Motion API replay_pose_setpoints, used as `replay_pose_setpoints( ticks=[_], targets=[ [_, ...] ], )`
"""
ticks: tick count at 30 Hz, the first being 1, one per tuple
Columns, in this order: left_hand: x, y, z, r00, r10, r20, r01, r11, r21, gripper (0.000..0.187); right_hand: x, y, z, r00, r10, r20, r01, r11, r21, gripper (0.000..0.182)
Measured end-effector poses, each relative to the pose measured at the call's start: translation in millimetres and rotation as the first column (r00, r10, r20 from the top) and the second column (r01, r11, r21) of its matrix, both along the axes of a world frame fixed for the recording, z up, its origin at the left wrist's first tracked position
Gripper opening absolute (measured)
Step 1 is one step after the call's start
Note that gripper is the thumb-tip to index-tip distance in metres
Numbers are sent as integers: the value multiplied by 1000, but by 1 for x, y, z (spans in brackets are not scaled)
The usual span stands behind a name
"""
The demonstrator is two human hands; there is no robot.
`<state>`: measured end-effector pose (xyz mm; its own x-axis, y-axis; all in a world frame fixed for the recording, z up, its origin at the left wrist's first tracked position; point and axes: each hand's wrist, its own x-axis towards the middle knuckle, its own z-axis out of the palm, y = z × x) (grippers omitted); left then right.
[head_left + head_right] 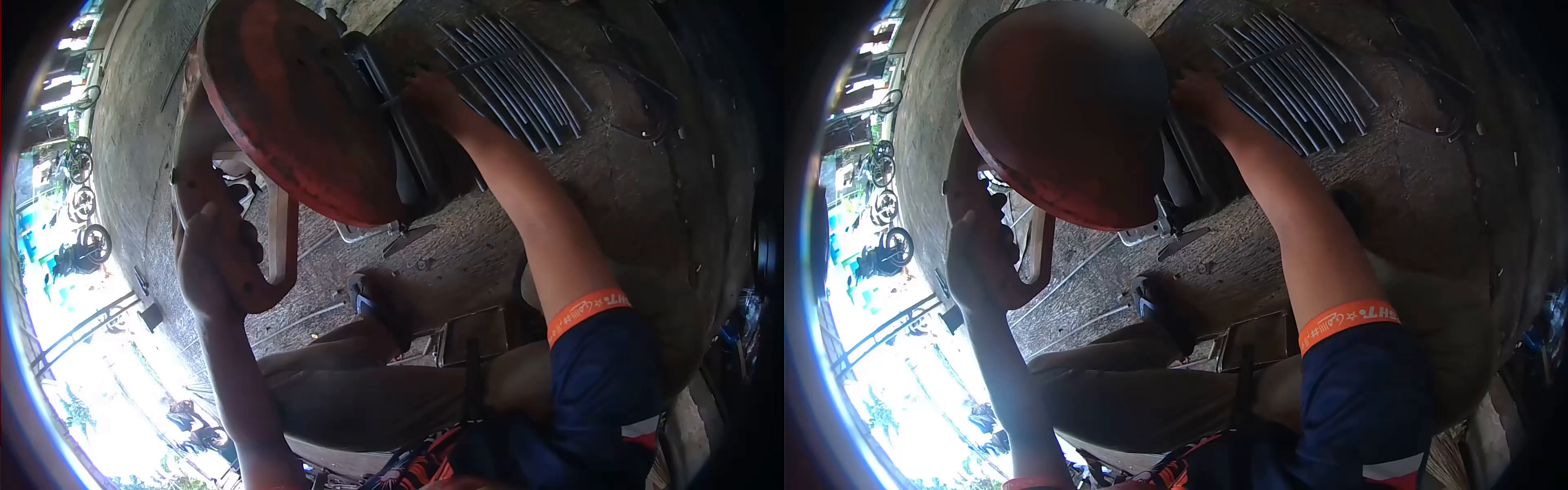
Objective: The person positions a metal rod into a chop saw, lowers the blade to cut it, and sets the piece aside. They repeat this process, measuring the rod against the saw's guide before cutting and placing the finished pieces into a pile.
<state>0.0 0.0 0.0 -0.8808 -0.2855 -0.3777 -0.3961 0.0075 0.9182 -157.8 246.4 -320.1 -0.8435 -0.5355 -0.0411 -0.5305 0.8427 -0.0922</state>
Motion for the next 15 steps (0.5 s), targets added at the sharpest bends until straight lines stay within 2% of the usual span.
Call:
replay_pose_setpoints(
  ticks=[3, 5, 9, 12, 14, 15],
  targets=[
    [0, 0, 1, 1000, 24, 17, -24, 1000, 6, 32, 2, 0, 0, 996, 33, -89, -35, 999, -21, 13],
    [-1, 1, 1, 1000, 21, 16, -21, 1000, 10, 32, 1, 2, -1, 969, 33, -246, -59, 993, -101, 11],
    [2, 2, 0, 1000, 6, 14, -5, 1000, -30, 33, 3, 3, 8, 972, 58, -227, -77, 994, -74, 11],
    [8, 6, -6, 998, -56, -42, 53, 996, -67, 34, 1, 0, 9, 990, 47, -134, -48, 999, -5, 10],
    [11, 19, -9, 999, -7, -48, -3, 979, -203, 52, -9, -5, -13, 999, 9, -50, -10, 1000, -21, 11],
    [11, 13, -10, 999, -9, -48, -1, 979, -205, 52, -10, -5, -14, 999, 6, -51, -7, 1000, -24, 11]
  ],
)
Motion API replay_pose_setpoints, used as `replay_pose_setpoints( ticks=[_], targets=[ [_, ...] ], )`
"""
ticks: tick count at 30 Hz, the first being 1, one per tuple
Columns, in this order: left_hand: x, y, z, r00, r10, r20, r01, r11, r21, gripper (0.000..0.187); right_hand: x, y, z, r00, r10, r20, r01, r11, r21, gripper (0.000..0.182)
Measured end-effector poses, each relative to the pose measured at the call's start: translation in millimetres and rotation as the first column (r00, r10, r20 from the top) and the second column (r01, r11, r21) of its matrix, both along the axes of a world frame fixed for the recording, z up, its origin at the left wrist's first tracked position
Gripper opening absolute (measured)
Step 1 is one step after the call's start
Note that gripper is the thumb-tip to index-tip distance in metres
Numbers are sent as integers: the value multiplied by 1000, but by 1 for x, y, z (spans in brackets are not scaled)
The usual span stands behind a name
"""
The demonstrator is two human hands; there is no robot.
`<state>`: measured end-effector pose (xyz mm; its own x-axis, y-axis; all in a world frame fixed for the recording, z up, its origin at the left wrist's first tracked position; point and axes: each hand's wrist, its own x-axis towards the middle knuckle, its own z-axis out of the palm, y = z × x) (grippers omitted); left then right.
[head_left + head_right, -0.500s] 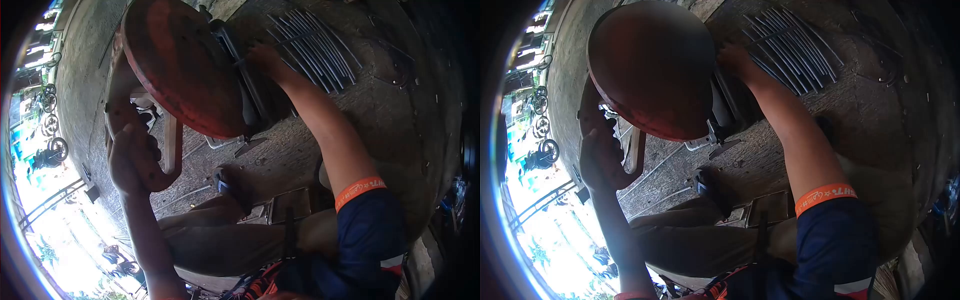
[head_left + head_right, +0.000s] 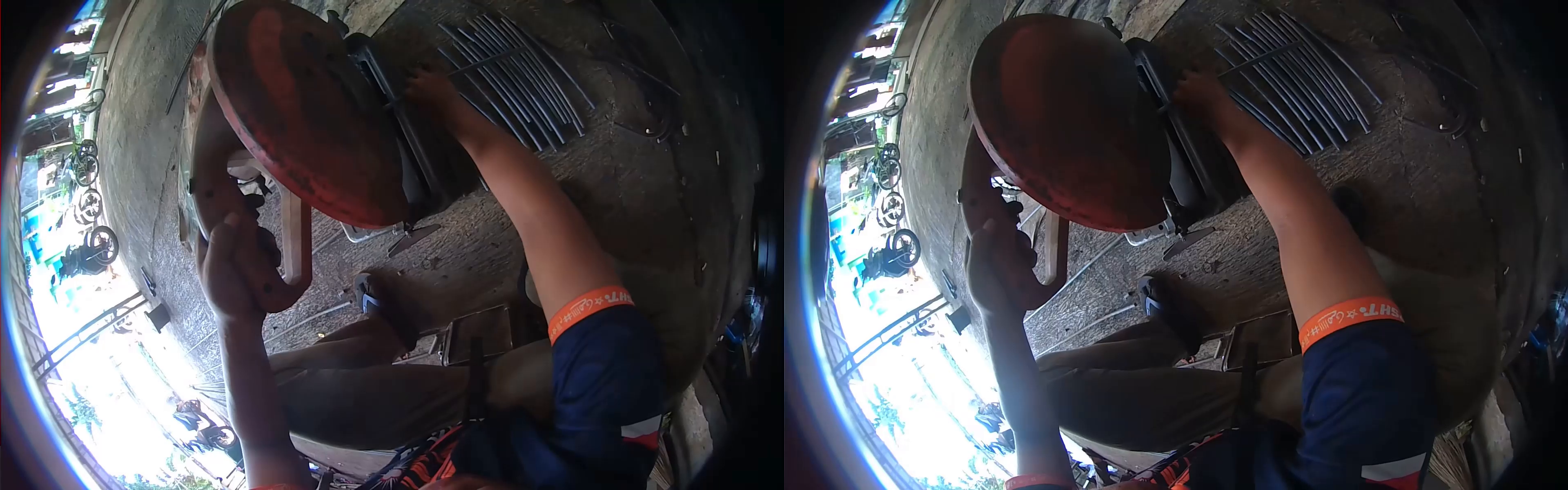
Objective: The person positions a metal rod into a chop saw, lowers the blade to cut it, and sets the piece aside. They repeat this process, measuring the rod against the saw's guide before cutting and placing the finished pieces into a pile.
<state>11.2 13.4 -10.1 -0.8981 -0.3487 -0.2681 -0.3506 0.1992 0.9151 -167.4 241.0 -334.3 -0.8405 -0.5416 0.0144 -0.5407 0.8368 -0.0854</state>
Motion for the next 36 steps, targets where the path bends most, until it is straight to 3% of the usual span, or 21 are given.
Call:
replay_pose_setpoints(
  ticks=[2, 8, 15, 17, 20, 26, 29, 36],
  targets=[
    [1, -14, -3, 997, -54, 54, 48, 993, 105, 50, 3, 2, -5, 997, 28, -70, -32, 998, -56, 10],
    [1, -1, -1, 999, 28, 34, -30, 997, 67, 51, 3, 2, -15, 986, 11, -169, -32, 992, -120, 11],
    [1, -5, 2, 997, -14, 69, 10, 999, 53, 50, 8, 8, 2, 979, 72, -192, -78, 997, -24, 10],
    [0, -10, -1, 998, 25, 53, -34, 984, 174, 41, 8, 9, 2, 963, 65, -260, -91, 992, -88, 8],
    [-1, -10, 0, 999, 8, 46, -16, 986, 167, 40, -2, 4, 0, 990, 42, -134, -49, 998, -46, 7],
    [-1, -4, 5, 999, -13, 42, 6, 988, 152, 39, -2, 3, -1, 979, 72, -193, -81, 996, -41, 6],
    [0, -8, 1, 999, 15, 38, -22, 984, 175, 40, -6, 2, 2, 992, 67, -104, -71, 997, -28, 7],
    [1, -9, 1, 999, 18, 43, -26, 978, 205, 41, -5, 3, -1, 988, 82, -130, -86, 996, -26, 9]
  ],
)
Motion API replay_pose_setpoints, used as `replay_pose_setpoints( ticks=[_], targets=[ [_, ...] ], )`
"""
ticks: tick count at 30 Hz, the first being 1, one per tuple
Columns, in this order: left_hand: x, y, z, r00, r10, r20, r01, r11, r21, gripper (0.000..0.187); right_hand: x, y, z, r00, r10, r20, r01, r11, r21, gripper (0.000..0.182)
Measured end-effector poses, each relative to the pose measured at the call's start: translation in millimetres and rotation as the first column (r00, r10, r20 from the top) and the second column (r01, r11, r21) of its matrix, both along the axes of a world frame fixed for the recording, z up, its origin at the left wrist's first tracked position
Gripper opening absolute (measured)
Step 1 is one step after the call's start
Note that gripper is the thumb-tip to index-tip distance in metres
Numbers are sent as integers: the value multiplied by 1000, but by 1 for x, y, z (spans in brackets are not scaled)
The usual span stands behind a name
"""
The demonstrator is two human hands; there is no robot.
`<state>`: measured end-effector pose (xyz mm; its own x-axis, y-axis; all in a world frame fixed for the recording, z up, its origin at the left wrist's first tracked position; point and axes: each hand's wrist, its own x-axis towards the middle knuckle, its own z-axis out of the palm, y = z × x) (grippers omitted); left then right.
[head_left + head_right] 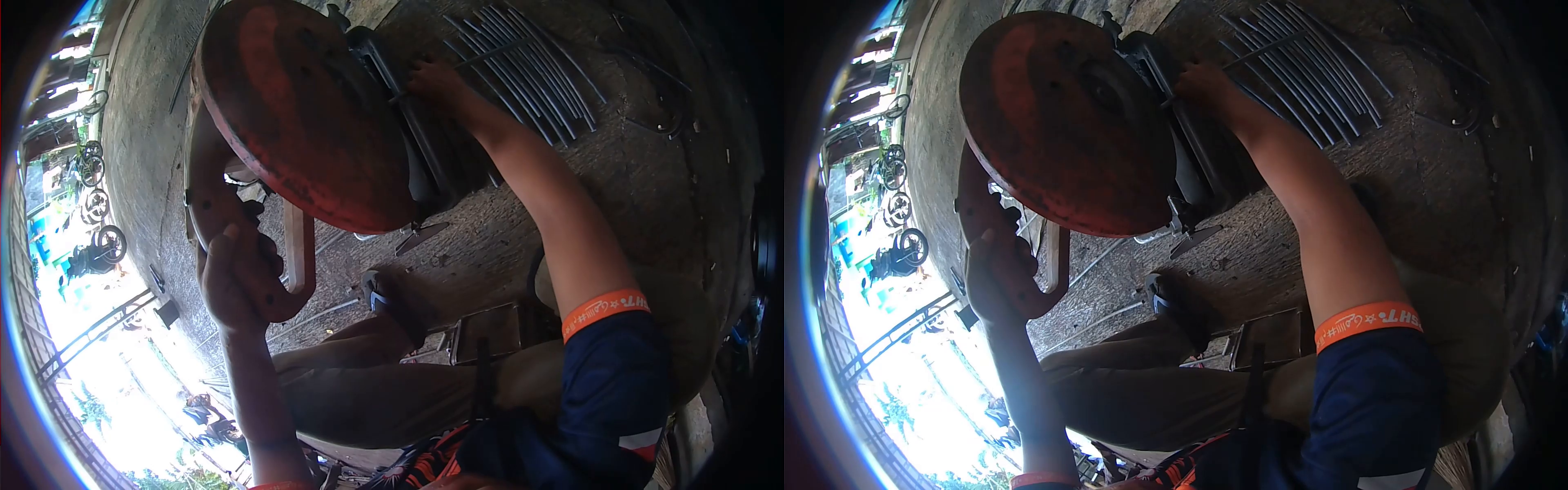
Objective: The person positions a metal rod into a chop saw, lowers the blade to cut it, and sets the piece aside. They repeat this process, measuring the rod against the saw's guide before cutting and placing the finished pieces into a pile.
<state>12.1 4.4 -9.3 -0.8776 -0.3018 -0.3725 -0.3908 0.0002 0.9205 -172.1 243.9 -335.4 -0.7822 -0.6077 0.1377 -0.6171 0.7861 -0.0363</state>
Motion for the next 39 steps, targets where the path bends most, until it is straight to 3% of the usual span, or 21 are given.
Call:
replay_pose_setpoints(
  ticks=[3, 6, 8, 17, 21, 23, 24, 26, 27, 33, 35, 39],
  targets=[
    [0, -2, 0, 1000, 7, 21, -7, 1000, 9, 40, 0, 1, 2, 998, -6, 59, 5, 1000, 23, 9],
    [1, 0, 0, 999, 47, 24, -46, 998, -34, 40, 0, 5, 1, 1000, 15, 6, -14, 999, -33, 9],
    [1, 0, 1, 998, 50, 35, -49, 999, -23, 41, 0, 6, 2, 990, 44, -137, -57, 994, -93, 10],
    [3, -5, -2, 1000, 7, 6, -7, 1000, 3, 43, 4, 11, 4, 982, 35, -188, -67, 984, -163, 10],
    [2, -1, -2, 999, 39, 10, -39, 999, 4, 42, 4, 10, 5, 974, 37, -223, -61, 993, -101, 10],
    [2, -2, -1, 1000, 20, 16, -20, 1000, 23, 41, 5, 9, 9, 999, 19, 30, -18, 1000, -17, 8],
    [1, 1, 0, 1000, 19, 14, -20, 1000, 23, 41, 4, 10, 5, 999, 18, 28, -17, 1000, -17, 8],
    [0, 9, 2, 997, 74, -2, -74, 996, -39, 40, 4, 11, -4, 955, 58, -291, -97, 988, -122, 10],
    [1, 9, 3, 997, 73, -3, -73, 996, -40, 40, 4, 11, -4, 955, 57, -291, -96, 988, -123, 10],
    [1, -2, -2, 1000, 11, 25, -12, 1000, 9, 40, 3, 8, 5, 966, 34, -258, -68, 990, -126, 10],
    [2, -4, -3, 999, 29, 12, -30, 999, 38, 41, 1, 3, 26, 975, -98, 200, 103, 995, -14, 7],
    [2, 7, 0, 999, 6, -39, -7, 1000, -16, 41, 1, 1, 23, 992, -58, 116, 54, 998, 34, 6]
  ],
)
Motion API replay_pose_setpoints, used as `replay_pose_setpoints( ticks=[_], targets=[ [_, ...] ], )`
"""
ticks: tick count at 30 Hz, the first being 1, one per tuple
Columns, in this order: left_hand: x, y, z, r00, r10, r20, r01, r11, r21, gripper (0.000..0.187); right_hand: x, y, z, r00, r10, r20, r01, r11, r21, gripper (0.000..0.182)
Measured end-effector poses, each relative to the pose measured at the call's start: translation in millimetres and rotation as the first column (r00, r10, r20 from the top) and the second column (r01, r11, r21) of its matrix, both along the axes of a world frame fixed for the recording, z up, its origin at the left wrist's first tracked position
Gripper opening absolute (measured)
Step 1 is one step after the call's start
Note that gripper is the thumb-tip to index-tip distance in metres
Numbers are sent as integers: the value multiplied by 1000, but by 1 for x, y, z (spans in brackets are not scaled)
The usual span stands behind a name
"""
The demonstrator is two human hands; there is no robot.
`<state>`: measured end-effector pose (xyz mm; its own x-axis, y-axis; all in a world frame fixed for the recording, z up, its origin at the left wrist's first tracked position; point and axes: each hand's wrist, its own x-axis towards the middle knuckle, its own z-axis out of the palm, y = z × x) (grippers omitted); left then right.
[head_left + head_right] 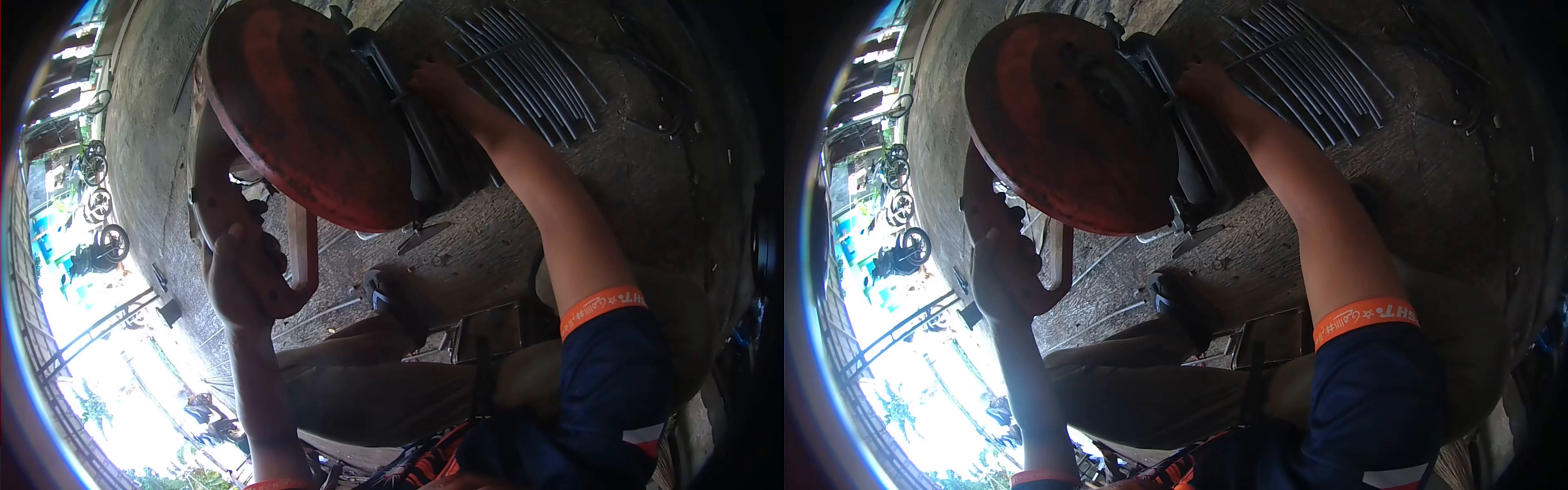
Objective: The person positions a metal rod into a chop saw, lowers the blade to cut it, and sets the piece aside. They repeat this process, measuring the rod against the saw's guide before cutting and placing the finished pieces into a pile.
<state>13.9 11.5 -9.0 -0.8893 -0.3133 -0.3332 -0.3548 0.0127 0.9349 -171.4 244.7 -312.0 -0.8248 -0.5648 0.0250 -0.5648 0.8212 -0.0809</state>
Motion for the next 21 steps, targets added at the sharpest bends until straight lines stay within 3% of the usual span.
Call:
replay_pose_setpoints(
  ticks=[2, 6, 8, 13, 21],
  targets=[
    [1, 2, 2, 999, -10, 41, 15, 994, -109, 51, 0, 1, -10, 996, 1, -85, -6, 998, -61, 6],
    [3, -3, -2, 998, -28, 50, 33, 994, -101, 50, -7, -3, -15, 1000, -23, 17, 23, 1000, -17, 8],
    [5, -4, -8, 1000, -10, -2, 9, 998, -66, 43, -9, -1, -25, 996, 7, -86, -19, 991, -135, 11],
    [10, 3, -14, 996, -84, -42, 78, 990, -121, 43, -5, 2, -17, 993, 3, -116, -15, 994, -104, 11],
    [11, 6, -16, 995, -40, -87, 32, 996, -87, 38, 19, 6, 1, 995, -11, -98, 1, 995, -100, 13]
  ],
)
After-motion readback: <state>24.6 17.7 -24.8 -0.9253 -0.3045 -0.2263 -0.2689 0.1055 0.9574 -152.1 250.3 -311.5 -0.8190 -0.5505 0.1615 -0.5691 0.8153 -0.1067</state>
